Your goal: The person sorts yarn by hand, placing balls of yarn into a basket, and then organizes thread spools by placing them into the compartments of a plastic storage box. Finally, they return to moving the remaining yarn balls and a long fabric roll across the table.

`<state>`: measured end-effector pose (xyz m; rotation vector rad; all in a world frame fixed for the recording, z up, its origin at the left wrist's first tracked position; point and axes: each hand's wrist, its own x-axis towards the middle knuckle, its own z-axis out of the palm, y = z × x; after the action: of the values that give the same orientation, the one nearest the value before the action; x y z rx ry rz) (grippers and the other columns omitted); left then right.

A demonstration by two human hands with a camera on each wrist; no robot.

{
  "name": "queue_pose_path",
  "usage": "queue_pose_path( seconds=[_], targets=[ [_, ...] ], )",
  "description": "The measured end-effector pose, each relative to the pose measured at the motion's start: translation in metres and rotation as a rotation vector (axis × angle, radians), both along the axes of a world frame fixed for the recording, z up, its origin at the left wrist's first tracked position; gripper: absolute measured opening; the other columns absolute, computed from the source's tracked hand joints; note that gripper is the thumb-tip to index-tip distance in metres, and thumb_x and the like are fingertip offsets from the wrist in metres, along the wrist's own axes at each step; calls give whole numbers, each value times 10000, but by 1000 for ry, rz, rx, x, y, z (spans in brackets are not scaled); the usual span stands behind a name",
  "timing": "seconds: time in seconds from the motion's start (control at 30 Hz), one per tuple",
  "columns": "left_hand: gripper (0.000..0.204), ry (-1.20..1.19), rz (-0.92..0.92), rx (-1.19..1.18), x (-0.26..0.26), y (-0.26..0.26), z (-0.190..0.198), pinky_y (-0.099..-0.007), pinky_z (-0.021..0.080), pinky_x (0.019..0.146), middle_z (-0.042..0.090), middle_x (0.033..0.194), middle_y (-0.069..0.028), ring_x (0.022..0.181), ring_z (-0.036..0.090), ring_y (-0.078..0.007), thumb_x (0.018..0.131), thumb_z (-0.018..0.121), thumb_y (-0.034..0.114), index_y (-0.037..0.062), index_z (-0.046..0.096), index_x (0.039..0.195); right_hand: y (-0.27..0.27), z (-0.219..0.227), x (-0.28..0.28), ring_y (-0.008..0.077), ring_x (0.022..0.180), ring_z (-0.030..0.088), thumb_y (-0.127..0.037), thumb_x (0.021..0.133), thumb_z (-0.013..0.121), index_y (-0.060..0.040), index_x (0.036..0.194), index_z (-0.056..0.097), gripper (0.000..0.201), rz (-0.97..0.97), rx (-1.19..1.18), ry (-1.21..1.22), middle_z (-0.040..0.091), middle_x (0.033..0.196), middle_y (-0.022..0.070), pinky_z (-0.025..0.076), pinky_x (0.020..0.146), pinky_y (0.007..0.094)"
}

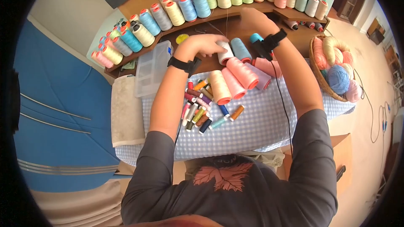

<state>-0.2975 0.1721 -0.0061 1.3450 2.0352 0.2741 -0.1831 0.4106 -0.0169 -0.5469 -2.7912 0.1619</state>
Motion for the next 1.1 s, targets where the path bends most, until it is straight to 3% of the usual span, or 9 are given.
queue_pose_path(
  seconds=[0.03,0.1,0.33,0.5,0.53,0.63,0.73,0.9,1.1],
  targets=[
    [659,4,-23,-59,9,3,-1,-391,623,811,725,1314,-101,946,719,-207,1042,633,516,266,515,1640,-11,14,15,423,897,789,-314,803,880,38,1072,806,450,-7,-1,1,804,943,240,637,807,481],
    [656,-4,-9,-70,17,10,-8,-393,625,811,728,1318,-98,937,724,-218,1046,609,545,241,522,1621,-42,56,48,402,844,795,-336,786,898,62,1070,813,496,-7,-42,-588,803,936,249,642,752,484],
    [608,-144,112,42,4,24,-39,-418,659,794,700,1343,-162,1033,751,-276,980,753,393,196,540,1515,-11,28,60,334,779,798,-386,792,853,115,983,791,540,-61,-297,-577,798,878,241,629,632,446],
    [716,-98,168,229,-13,4,-9,-455,679,761,673,1348,-177,1109,725,-307,910,792,261,175,507,1562,3,39,46,267,675,736,-369,832,799,98,1044,747,515,-13,-368,-149,748,781,164,608,640,399],
    [795,-119,208,267,-9,-6,9,-479,681,761,663,1364,-181,1132,716,-317,901,792,256,194,467,1624,2,41,38,259,775,736,-340,866,813,93,1251,694,591,3,-436,-86,767,934,195,606,721,386],
    [944,-122,360,449,-15,-17,20,-474,684,752,667,1394,-193,1158,723,-335,863,815,251,154,375,1693,-8,34,16,262,953,741,-308,895,835,60,1442,603,699,239,-452,349,751,1162,222,605,812,388],
    [982,-103,446,544,-30,-14,18,-458,674,689,700,1330,-203,1081,757,-326,820,847,237,97,376,1670,-25,48,3,270,1061,720,-292,907,867,29,1539,532,784,220,-415,376,711,1298,212,597,884,394],
    [906,-76,518,676,-41,-17,18,-466,659,652,719,1280,-185,1028,772,-314,788,865,196,107,449,1587,-21,30,-42,274,1057,720,-311,914,890,16,1515,545,766,226,-431,474,716,1294,193,603,873,408],
    [980,-104,596,644,-34,-25,31,-478,668,688,718,1295,-212,1033,782,-326,798,875,196,77,374,1631,-35,29,-59,312,910,768,-331,907,885,15,1475,562,739,132,-419,535,767,1051,227,611,753,417]
  ],
)
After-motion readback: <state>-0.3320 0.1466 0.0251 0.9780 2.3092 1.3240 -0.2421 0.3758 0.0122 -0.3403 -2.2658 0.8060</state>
